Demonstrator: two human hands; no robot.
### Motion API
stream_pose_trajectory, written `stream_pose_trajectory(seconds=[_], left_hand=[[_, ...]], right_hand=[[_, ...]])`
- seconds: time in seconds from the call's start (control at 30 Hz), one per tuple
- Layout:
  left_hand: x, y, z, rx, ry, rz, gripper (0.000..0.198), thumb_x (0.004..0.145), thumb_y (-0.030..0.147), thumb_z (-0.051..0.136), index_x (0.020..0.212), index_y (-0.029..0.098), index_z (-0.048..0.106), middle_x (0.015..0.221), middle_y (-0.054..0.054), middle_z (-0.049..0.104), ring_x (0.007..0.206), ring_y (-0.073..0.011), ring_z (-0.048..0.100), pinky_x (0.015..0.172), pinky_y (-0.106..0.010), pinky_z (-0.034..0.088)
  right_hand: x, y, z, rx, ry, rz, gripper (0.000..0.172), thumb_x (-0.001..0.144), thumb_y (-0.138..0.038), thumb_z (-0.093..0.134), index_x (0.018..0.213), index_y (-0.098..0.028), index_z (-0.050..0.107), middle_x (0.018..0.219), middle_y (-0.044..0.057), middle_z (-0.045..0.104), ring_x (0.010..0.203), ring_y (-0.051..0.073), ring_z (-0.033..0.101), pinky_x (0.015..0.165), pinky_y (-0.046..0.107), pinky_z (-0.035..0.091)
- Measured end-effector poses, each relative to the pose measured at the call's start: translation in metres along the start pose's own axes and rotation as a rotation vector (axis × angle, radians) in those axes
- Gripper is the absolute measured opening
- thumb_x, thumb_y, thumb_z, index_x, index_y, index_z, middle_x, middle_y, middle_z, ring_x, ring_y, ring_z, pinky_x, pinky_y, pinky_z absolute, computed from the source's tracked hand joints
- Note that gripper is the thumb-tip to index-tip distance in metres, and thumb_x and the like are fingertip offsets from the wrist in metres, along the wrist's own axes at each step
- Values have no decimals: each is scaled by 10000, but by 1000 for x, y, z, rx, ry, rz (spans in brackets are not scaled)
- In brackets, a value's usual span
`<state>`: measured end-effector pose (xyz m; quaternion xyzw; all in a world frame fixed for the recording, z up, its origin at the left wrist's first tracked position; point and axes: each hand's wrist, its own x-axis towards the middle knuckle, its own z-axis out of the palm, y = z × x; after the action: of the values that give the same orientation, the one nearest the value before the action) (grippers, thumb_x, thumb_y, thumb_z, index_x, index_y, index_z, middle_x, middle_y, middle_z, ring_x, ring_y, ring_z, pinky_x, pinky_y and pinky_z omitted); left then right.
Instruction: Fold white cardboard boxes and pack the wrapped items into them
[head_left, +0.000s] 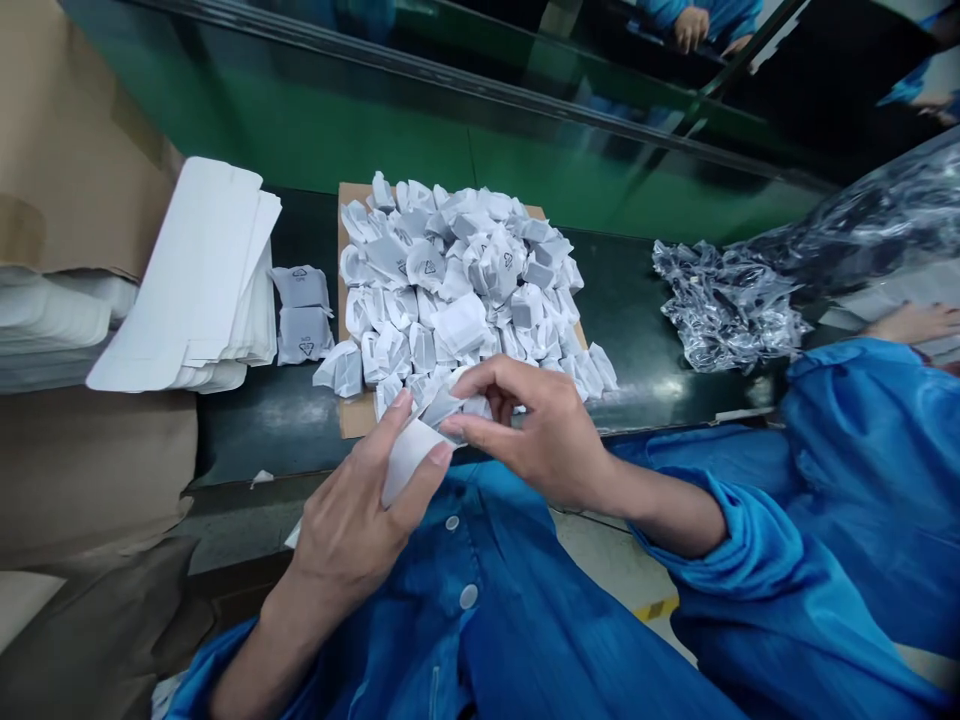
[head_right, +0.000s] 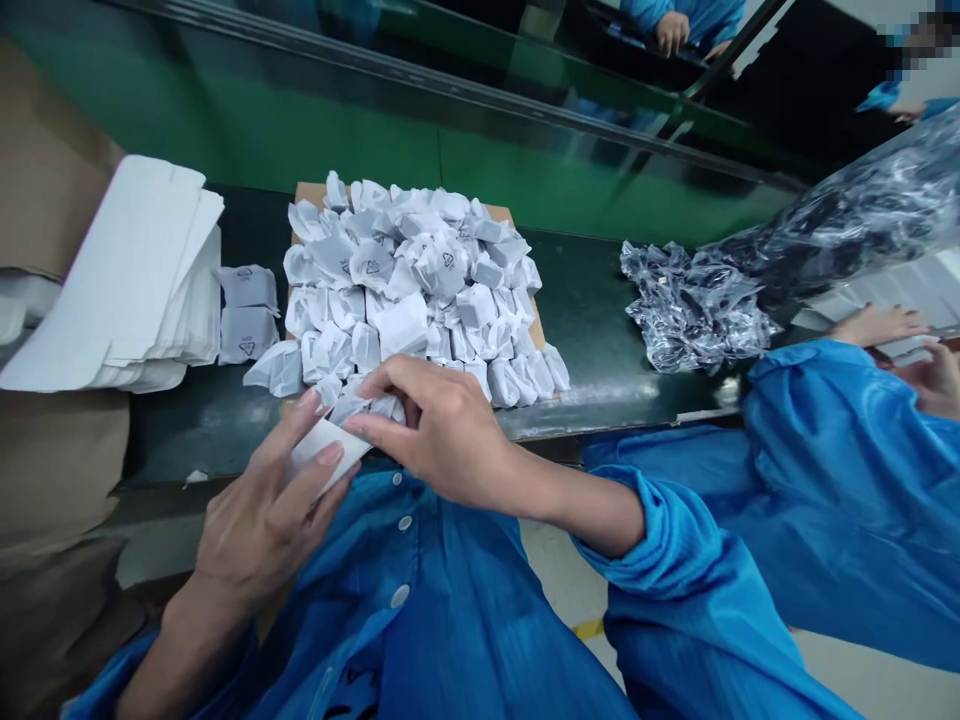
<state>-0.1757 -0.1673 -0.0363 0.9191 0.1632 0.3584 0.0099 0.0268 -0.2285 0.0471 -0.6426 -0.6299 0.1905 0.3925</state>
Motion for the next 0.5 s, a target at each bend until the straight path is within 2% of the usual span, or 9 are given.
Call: stream_pose_trajectory(seconds=[0.07, 0.13, 0.23, 0.33, 0.5], left_hand=[[-1, 0, 1, -44, 16, 7, 1006, 791, 51, 741, 1589, 171, 141, 1520, -243, 447, 1350, -305, 533, 984, -371, 537], [1, 1, 3, -70, 24, 13, 1022, 779, 35, 748, 1587, 149, 133, 1499, -244, 473, 1364, -298, 519, 1021, -386, 513], [4, 4, 9, -66, 87, -20, 1017, 780, 73, 764, 1583, 139, 142, 1491, -240, 484, 1370, -284, 515, 1026, -370, 509], [7, 9, 15, -68, 125, -92, 965, 803, 101, 752, 1576, 138, 174, 1459, -213, 532, 1360, -255, 526, 1021, -335, 515], [9, 12, 16, -69, 197, -51, 964, 735, 45, 792, 1543, 79, 267, 1408, -233, 574, 1327, -270, 560, 1030, -354, 520]], right_hand=[[-1, -3, -2, 77, -33, 76, 228, 859, -292, 748, 1020, -171, 641, 805, -29, 669, 563, 53, 476, 585, 221, 425], [0, -4, -4, 173, -54, 213, 316, 811, -295, 782, 1052, -171, 619, 835, -25, 678, 553, 46, 461, 566, 214, 418], [2, -2, -3, 371, -12, 371, 339, 756, -318, 810, 963, -166, 589, 862, -8, 689, 559, 42, 467, 522, 194, 391], [2, 2, -1, 385, 48, 350, 328, 757, -330, 807, 931, -165, 584, 856, 2, 700, 555, 41, 444, 511, 189, 371], [-2, 3, 0, 344, 90, 252, 335, 770, -343, 812, 915, -165, 568, 713, -53, 630, 486, 27, 295, 440, 191, 264]])
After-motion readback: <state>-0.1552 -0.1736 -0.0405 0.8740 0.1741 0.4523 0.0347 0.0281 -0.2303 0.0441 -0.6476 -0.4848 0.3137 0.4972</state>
